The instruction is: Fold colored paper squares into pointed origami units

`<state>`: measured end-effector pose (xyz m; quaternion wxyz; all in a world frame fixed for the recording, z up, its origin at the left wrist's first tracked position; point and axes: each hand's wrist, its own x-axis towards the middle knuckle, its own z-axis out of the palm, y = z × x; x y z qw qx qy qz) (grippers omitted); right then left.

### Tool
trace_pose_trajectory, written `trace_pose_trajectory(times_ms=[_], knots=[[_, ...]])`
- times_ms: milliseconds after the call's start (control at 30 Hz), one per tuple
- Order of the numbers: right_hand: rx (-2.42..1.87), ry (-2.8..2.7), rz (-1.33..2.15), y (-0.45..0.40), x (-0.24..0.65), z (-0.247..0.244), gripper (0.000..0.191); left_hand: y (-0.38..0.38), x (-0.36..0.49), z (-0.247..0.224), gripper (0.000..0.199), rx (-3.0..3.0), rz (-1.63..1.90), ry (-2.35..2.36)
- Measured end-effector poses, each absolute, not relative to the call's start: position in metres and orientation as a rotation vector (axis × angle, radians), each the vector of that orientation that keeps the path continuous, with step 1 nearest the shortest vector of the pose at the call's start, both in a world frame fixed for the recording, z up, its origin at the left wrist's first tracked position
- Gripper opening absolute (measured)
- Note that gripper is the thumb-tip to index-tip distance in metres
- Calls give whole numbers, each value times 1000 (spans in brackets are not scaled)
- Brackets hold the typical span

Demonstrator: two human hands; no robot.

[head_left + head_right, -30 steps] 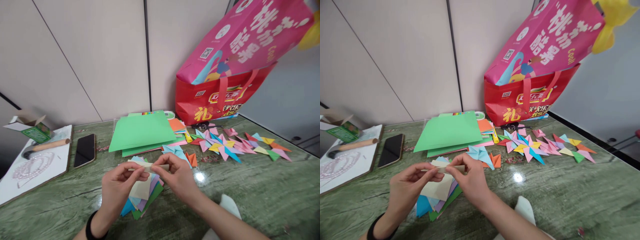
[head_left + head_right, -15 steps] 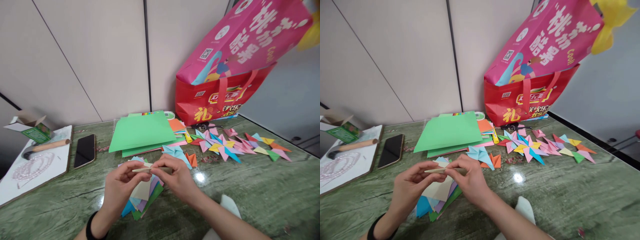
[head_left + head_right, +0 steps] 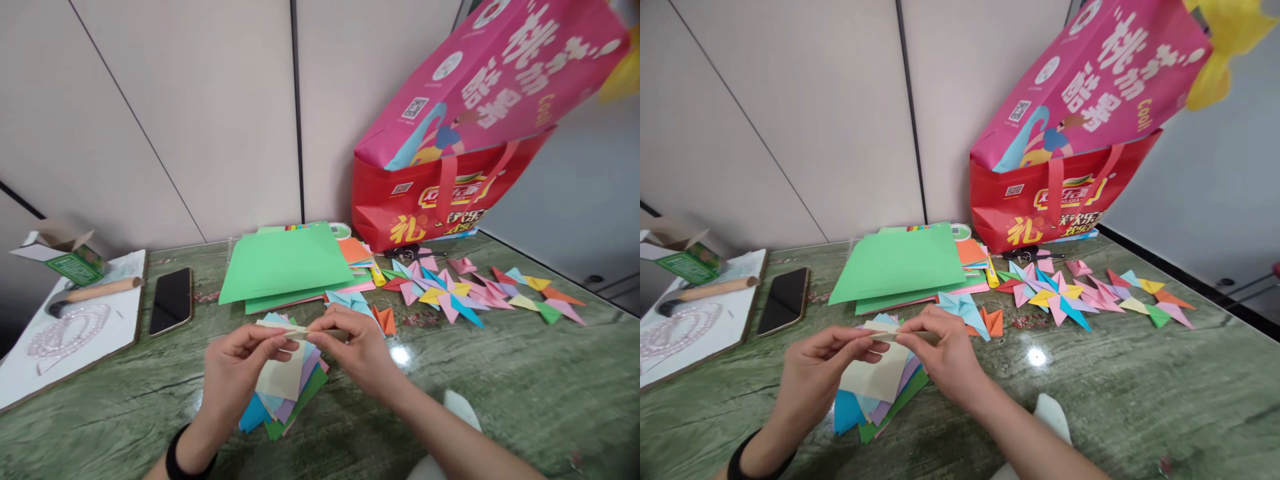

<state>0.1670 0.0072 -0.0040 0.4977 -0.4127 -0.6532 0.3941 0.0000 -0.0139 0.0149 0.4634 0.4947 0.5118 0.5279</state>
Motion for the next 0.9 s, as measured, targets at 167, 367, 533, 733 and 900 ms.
trace_pose_trajectory(times_ms=[167, 367, 533, 733, 900], knots=[[-982, -1618, 940, 7, 168, -3, 6, -11, -2, 13, 3, 1151, 1255, 1189], [-1007, -1633, 943, 9, 169, -4, 7, -11, -1, 17, 15, 1266, 1218, 1241], [-978, -1648, 971, 10, 169, -5, 7, -13, -2, 14, 9, 1334, 1231, 1287], [-956, -1656, 976, 12, 169, -6, 7, -11, 0, 13, 4, 1227, 1232, 1333], [-985, -1653, 984, 14, 171, -8, 10, -10, 0, 15, 7, 1174, 1205, 1256]])
